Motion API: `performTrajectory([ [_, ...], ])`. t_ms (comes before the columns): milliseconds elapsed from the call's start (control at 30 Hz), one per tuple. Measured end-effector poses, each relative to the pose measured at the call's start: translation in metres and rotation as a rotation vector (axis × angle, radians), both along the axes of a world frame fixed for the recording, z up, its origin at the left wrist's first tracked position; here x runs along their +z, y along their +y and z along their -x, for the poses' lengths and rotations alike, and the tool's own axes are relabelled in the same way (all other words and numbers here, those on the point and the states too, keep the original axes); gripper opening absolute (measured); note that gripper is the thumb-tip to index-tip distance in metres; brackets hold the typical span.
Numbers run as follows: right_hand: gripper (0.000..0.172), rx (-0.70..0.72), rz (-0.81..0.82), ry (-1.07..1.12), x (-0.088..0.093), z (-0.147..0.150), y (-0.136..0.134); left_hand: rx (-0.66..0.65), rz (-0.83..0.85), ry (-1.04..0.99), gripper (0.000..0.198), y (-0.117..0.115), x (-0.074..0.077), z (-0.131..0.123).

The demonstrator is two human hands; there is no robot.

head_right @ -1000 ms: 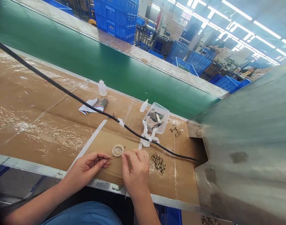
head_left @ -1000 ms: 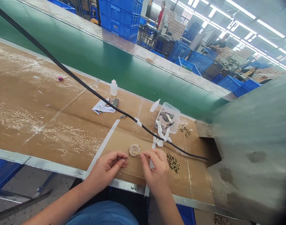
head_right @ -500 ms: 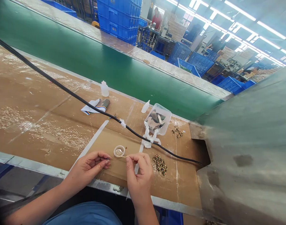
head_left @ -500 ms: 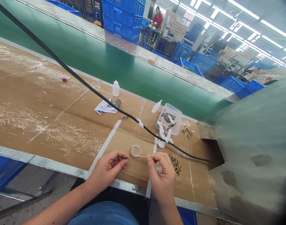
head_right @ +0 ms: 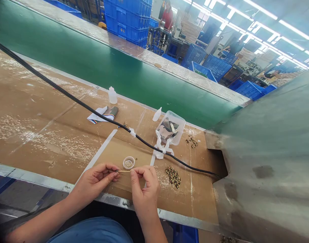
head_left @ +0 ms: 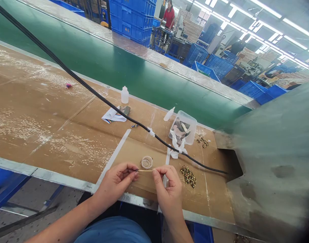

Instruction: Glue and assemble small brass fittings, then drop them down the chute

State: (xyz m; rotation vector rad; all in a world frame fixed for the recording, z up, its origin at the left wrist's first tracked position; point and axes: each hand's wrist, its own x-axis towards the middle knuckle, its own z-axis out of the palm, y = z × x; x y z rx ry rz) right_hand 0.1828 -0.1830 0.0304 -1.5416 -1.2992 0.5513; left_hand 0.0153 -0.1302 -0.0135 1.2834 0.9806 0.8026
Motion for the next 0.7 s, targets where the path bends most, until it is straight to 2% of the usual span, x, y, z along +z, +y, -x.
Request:
performTrajectory([
  [367,0.013,-0.004,0.0,-0.024,-0.002,0.001,0.002,-0.023,0.003,0.001,0.019,0.0,-0.002,0.0],
  [700,0.013,-0.022,-0.041,-0.071,0.009,-0.008,0.003,-0.037,0.003,-0.014,0.02,0.0,0.003,-0.001],
])
